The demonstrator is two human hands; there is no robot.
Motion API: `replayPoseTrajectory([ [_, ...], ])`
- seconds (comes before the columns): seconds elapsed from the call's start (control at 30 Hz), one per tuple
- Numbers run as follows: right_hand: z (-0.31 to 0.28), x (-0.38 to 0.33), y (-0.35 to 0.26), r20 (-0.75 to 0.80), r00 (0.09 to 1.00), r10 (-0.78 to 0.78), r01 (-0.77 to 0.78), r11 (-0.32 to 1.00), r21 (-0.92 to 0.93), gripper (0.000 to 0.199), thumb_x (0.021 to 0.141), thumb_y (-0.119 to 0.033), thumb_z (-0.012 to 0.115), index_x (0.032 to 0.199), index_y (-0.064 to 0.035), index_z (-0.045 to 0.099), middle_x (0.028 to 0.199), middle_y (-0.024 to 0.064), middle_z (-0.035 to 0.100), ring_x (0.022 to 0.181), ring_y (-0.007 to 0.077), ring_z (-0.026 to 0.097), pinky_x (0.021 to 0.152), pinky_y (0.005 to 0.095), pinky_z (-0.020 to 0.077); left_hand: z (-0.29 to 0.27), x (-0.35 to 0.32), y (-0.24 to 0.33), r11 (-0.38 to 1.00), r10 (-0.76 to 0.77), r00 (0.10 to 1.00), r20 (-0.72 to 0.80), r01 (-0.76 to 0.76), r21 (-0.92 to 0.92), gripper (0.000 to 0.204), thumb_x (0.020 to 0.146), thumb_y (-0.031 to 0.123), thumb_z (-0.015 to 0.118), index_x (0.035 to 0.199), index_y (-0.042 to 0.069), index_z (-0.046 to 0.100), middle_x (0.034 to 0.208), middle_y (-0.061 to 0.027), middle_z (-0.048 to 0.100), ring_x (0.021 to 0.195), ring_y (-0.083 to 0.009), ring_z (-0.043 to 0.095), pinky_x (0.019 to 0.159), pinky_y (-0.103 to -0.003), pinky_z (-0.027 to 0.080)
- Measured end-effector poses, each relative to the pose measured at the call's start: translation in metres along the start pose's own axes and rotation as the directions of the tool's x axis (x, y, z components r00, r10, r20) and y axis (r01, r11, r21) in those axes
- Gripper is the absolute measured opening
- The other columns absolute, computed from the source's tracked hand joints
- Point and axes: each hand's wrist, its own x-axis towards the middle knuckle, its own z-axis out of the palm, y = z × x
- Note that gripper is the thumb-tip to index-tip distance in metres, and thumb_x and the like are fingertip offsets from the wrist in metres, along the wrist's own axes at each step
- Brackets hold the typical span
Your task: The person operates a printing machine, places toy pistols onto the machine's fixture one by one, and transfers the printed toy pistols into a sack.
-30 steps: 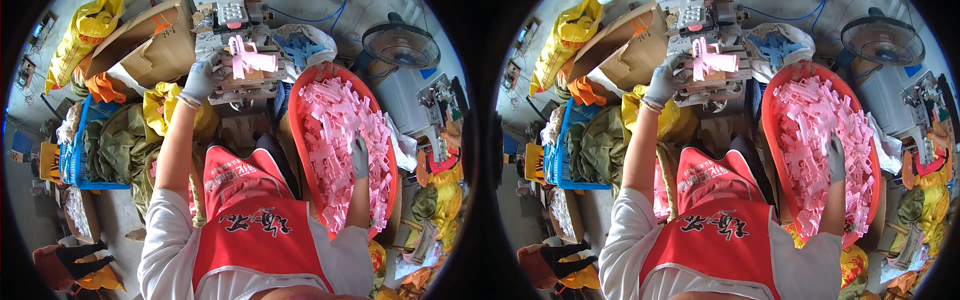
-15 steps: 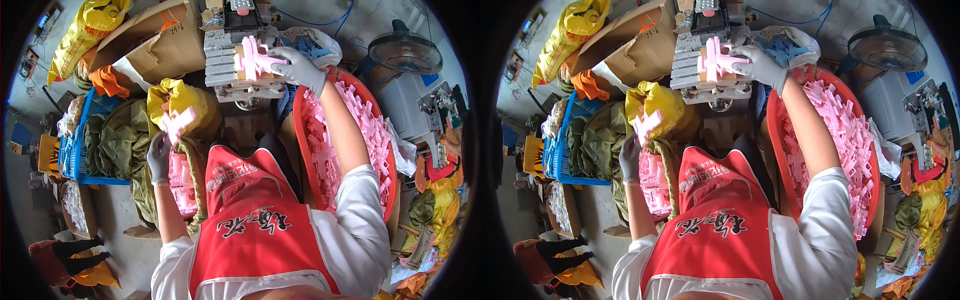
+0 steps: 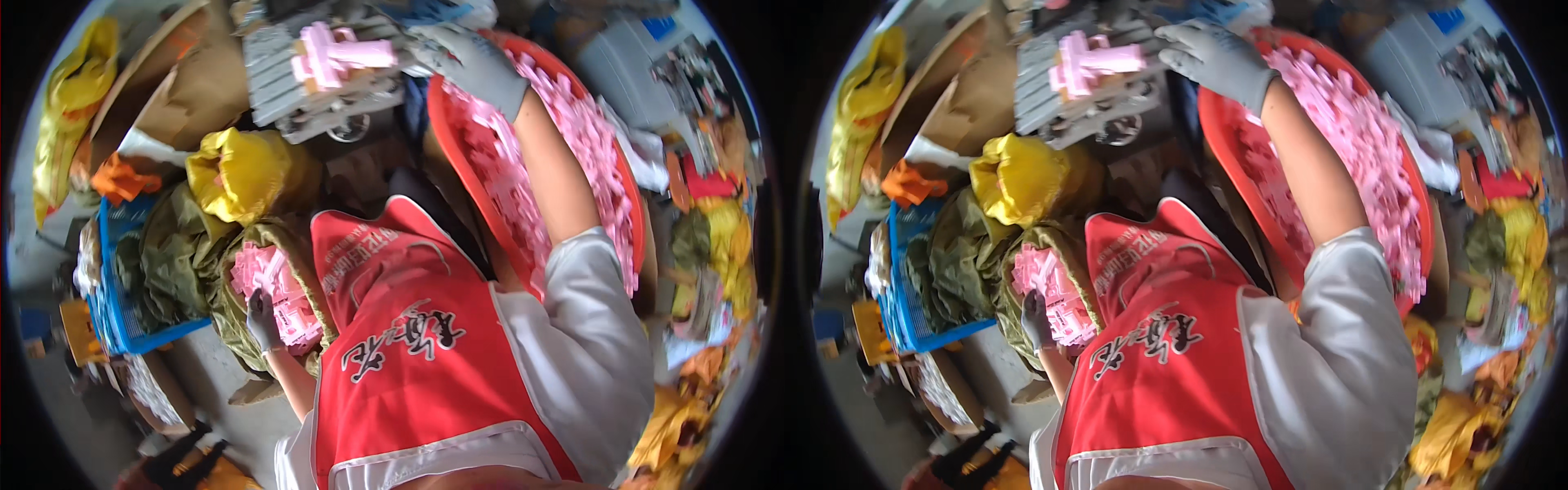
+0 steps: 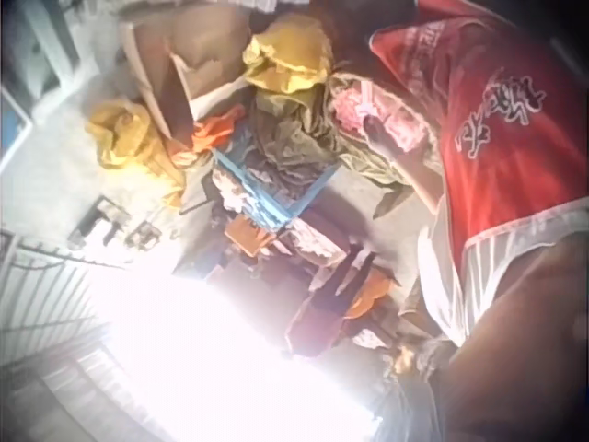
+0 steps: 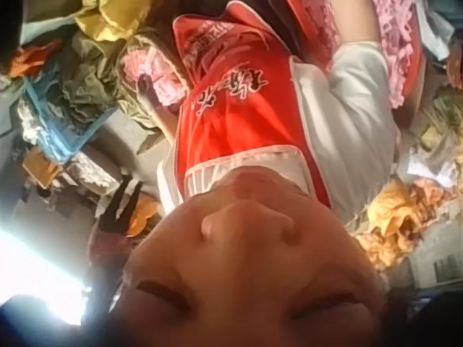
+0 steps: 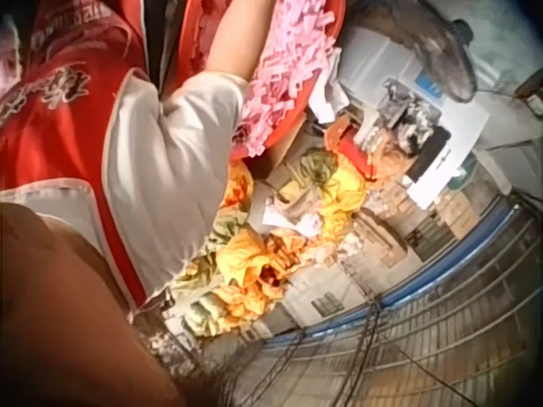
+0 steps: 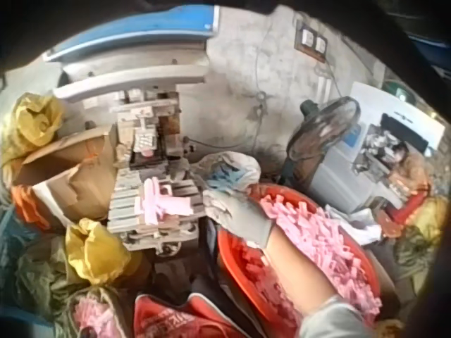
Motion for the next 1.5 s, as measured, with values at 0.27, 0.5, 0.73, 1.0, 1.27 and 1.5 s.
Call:
replayPoseTrajectory([
  [0.27,-0.006,-0.245,0.144,0.195,0.606,0.771,-0.719,0.636,-0.28,0.039,0.087,-0.034,0.051,0.116,-0.0097,0.06,0.107,0.0167,0.063,0.101,0.0334,0.06,0.088,0.0394,0.0466,-0.003,0.013,-0.047,0.99,0.061,0.998,-0.011,-0.059,0.124,0.033,0.092,0.022,0.053,0.115,-0.001,0.059,0.11,-0.0143,0.065,0.095,-0.0229,0.063,0.083,-0.032,0.049],
  [0.5,0.058,-0.295,0.155,0.113,0.522,0.845,-0.642,0.477,-0.6,0.057,0.08,-0.006,0.048,0.135,-0.0215,0.041,0.141,0.0051,0.038,0.121,0.031,0.045,0.095,0.0458,0.044,0.052,0.025,0.037,0.934,0.341,0.914,0.221,-0.356,0.03,0.026,0.089,0.014,0.056,0.111,0.0,0.062,0.104,-0.0132,0.067,0.09,-0.0204,0.065,0.077,-0.031,0.051],
  [0.73,0.056,-0.306,0.177,0.231,0.609,0.759,-0.49,0.589,-0.643,0.06,0.071,-0.016,0.065,0.128,-0.0167,0.047,0.118,0.009,0.05,0.112,0.0312,0.047,0.092,0.0425,0.0448,0.062,0.013,0.063,0.859,0.402,0.855,0.328,-0.476,0.189,0.025,0.087,0.016,0.056,0.109,0.005,0.064,0.099,-0.0142,0.067,0.09,-0.0279,0.065,0.078,-0.036,0.05],
  [1.0,0.061,-0.356,0.173,0.081,0.742,0.665,-0.624,0.73,-0.279,0.045,0.075,-0.019,0.066,0.113,-0.0045,0.048,0.106,0.0199,0.054,0.096,0.0388,0.056,0.081,0.0461,0.0469,0.058,0.009,0.06,0.898,0.341,0.899,0.276,-0.398,0.187,0.027,0.088,0.016,0.056,0.11,0.003,0.063,0.1,-0.0156,0.067,0.09,-0.0281,0.065,0.078,-0.036,0.051],
  [1.27,0.028,-0.37,0.12,-0.075,0.66,0.748,-0.748,0.645,-0.155,0.056,0.08,-0.007,0.06,0.133,-0.0168,0.044,0.108,0.0169,0.053,0.099,0.0367,0.056,0.082,0.0428,0.0481,0.042,0.037,0.145,0.734,0.662,0.74,0.12,-0.672,0.091,0.022,0.085,0.012,0.058,0.104,0.002,0.064,0.098,-0.0163,0.066,0.091,-0.0313,0.063,0.08,-0.036,0.049],
  [1.5,0.012,-0.385,0.11,0.038,0.634,0.772,-0.744,0.623,-0.243,0.051,0.078,-0.005,0.061,0.126,-0.0131,0.049,0.116,0.0167,0.049,0.105,0.0349,0.054,0.087,0.0406,0.0474,0.02,0.057,0.254,0.57,0.821,0.567,-0.072,-0.82,0.052,0.02,0.084,0.008,0.058,0.102,0.003,0.066,0.096,-0.014,0.066,0.089,-0.0284,0.064,0.079,-0.035,0.049],
])
